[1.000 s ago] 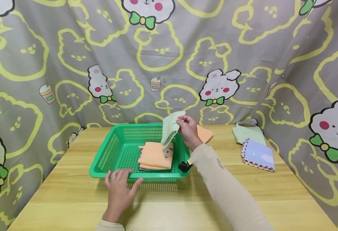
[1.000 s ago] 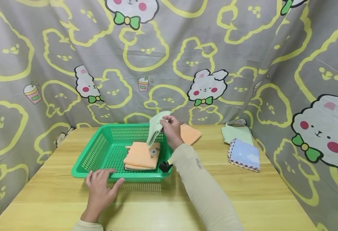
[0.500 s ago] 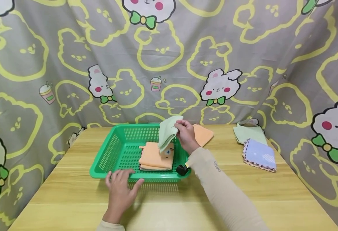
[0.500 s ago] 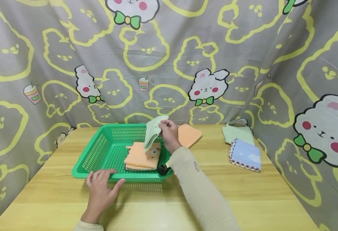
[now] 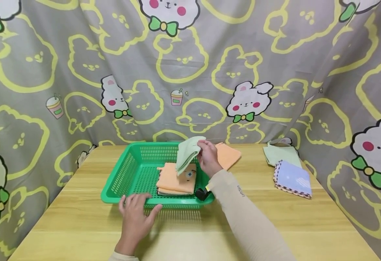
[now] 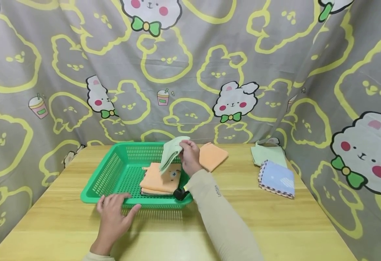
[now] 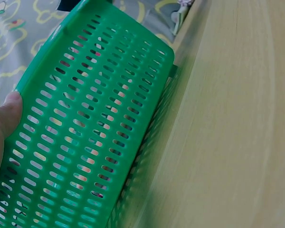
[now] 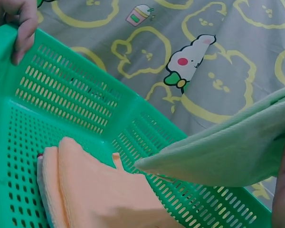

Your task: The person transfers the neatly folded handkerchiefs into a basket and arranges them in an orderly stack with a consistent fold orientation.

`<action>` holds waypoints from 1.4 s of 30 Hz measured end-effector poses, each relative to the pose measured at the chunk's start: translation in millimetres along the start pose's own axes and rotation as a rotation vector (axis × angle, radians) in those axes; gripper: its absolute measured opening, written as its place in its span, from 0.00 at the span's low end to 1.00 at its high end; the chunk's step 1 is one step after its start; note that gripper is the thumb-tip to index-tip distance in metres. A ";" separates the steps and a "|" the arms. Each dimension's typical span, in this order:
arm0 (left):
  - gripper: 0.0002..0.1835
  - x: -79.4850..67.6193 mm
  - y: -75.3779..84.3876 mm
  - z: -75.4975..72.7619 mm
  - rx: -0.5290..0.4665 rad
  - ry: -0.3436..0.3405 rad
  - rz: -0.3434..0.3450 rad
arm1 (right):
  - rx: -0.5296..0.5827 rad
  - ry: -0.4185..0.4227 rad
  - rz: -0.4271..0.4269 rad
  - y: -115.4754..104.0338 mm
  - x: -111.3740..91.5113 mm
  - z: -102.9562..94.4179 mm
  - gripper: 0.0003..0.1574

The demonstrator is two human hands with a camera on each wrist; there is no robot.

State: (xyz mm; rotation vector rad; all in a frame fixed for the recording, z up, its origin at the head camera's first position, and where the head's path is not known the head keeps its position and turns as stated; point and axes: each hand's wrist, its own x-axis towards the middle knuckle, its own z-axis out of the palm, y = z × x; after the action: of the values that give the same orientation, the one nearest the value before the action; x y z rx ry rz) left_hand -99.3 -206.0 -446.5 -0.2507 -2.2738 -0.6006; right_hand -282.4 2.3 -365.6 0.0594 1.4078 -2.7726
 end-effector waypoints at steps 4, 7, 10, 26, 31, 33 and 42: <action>0.31 -1.2 -0.2 0.1 0.003 -0.008 0.002 | 0.036 0.011 0.016 1.2 0.9 1.2 0.03; 0.31 -1.0 -1.3 0.6 0.002 -0.009 0.003 | 0.052 0.000 0.009 1.1 1.2 5.8 0.04; 0.31 -1.1 -2.5 0.7 0.001 -0.003 0.000 | 0.064 -0.013 -0.005 1.2 0.9 11.5 0.03; 0.32 1.8 -2.2 -0.9 0.000 0.008 0.014 | -0.029 -0.219 0.004 12.8 -1.6 14.6 0.06; 0.33 2.4 -2.4 0.3 -0.006 0.018 0.016 | -0.065 -0.328 0.032 13.6 -3.2 15.2 0.08; 0.33 2.4 -2.5 0.8 -0.007 0.021 0.016 | -0.100 -0.360 0.042 13.7 -3.8 15.0 0.09; 0.31 1.7 -0.4 2.0 -0.011 0.010 0.005 | -0.196 -0.381 0.095 16.3 -5.2 14.3 0.14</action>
State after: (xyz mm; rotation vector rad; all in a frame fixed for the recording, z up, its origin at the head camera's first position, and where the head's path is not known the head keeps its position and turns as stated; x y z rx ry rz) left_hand -101.9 -205.4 -446.6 -0.2582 -2.2603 -0.6110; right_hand -276.7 -18.8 -370.1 -0.3746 1.5110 -2.3889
